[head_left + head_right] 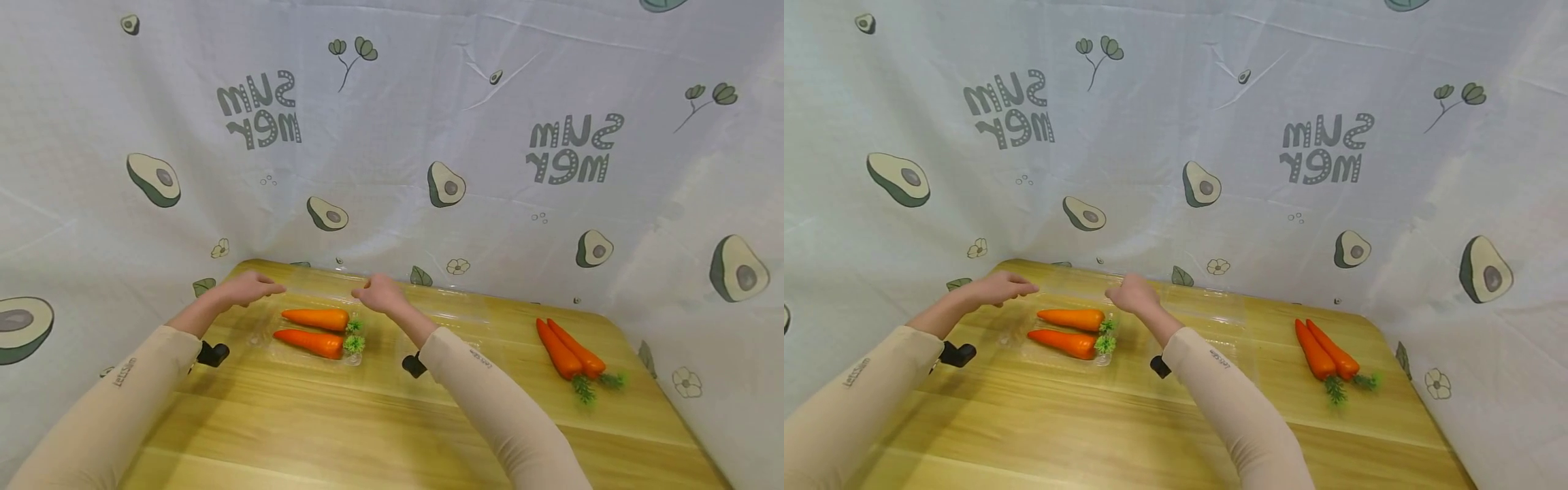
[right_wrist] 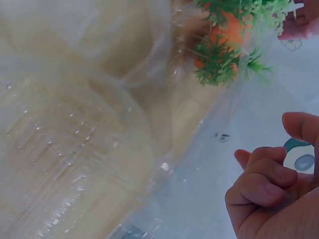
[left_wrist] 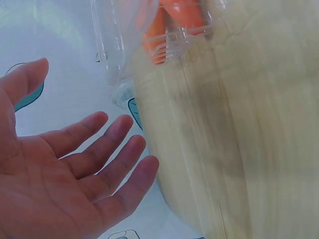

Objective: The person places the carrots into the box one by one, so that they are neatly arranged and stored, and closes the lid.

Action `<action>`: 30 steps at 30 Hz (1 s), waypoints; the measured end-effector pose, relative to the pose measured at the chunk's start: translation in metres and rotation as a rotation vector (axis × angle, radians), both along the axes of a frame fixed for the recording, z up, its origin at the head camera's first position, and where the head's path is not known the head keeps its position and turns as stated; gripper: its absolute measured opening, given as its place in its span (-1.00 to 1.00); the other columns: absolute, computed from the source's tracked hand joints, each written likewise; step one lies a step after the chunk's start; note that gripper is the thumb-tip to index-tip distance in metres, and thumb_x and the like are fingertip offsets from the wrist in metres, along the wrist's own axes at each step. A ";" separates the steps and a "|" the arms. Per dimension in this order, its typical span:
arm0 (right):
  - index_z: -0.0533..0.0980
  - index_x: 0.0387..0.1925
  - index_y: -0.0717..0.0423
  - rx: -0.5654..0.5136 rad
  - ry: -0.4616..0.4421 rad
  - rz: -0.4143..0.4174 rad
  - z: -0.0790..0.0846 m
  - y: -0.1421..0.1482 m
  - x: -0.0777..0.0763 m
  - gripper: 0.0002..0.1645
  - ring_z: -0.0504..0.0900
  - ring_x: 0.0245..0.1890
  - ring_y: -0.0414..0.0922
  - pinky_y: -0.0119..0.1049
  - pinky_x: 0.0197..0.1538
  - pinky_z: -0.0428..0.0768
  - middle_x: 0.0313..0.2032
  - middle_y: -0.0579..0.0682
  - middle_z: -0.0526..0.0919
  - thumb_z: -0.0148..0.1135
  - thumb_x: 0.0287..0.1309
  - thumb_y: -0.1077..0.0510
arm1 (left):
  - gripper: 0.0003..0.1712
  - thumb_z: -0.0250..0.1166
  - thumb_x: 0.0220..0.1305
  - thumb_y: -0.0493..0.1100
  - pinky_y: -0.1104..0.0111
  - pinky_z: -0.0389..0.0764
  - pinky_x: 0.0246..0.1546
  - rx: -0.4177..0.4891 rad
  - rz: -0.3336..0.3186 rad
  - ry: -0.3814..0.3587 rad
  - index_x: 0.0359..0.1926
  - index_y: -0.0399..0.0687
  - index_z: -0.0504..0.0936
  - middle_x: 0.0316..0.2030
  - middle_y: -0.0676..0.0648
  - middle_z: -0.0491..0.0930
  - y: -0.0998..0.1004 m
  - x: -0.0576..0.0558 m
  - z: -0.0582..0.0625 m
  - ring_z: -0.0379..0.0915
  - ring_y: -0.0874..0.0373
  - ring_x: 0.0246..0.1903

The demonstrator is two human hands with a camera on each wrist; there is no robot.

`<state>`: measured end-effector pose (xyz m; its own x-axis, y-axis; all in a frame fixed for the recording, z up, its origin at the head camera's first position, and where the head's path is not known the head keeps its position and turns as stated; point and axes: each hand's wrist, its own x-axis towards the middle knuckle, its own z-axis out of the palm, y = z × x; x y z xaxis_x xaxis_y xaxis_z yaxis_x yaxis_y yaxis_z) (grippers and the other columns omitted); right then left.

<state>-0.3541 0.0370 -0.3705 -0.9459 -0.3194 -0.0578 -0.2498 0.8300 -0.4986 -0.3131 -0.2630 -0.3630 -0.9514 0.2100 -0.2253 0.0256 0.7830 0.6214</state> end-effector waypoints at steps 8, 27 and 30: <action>0.19 -0.87 -0.03 0.011 -0.018 -0.071 -0.002 0.004 -0.009 -0.29 0.04 -0.74 -0.21 -0.30 -0.57 0.19 -0.81 -0.17 0.08 0.21 0.36 -0.08 | -0.14 0.08 0.49 0.20 0.06 0.58 -0.03 0.026 0.037 -0.065 0.46 -0.41 0.24 0.36 -0.48 0.32 0.001 -0.017 -0.003 0.45 -0.23 0.05; 0.23 -0.83 -0.01 0.089 -0.036 -0.089 -0.003 0.006 -0.021 -0.40 0.11 -0.70 -0.18 -0.30 -0.54 0.21 -0.77 -0.14 0.12 0.21 0.28 0.04 | -0.20 0.09 0.50 0.11 -0.09 0.55 0.13 0.014 0.016 -0.136 0.46 -0.43 0.21 0.36 -0.51 0.27 0.008 -0.037 -0.012 0.26 -0.41 0.33; 0.25 -0.81 0.00 0.119 -0.038 -0.074 -0.002 0.004 -0.022 -0.42 0.19 -0.68 -0.17 -0.31 -0.53 0.24 -0.75 -0.13 0.18 0.20 0.30 0.03 | -0.22 0.06 0.52 0.09 -0.10 0.54 0.14 0.009 0.018 -0.142 0.46 -0.44 0.20 0.36 -0.52 0.27 0.009 -0.038 -0.013 0.25 -0.42 0.33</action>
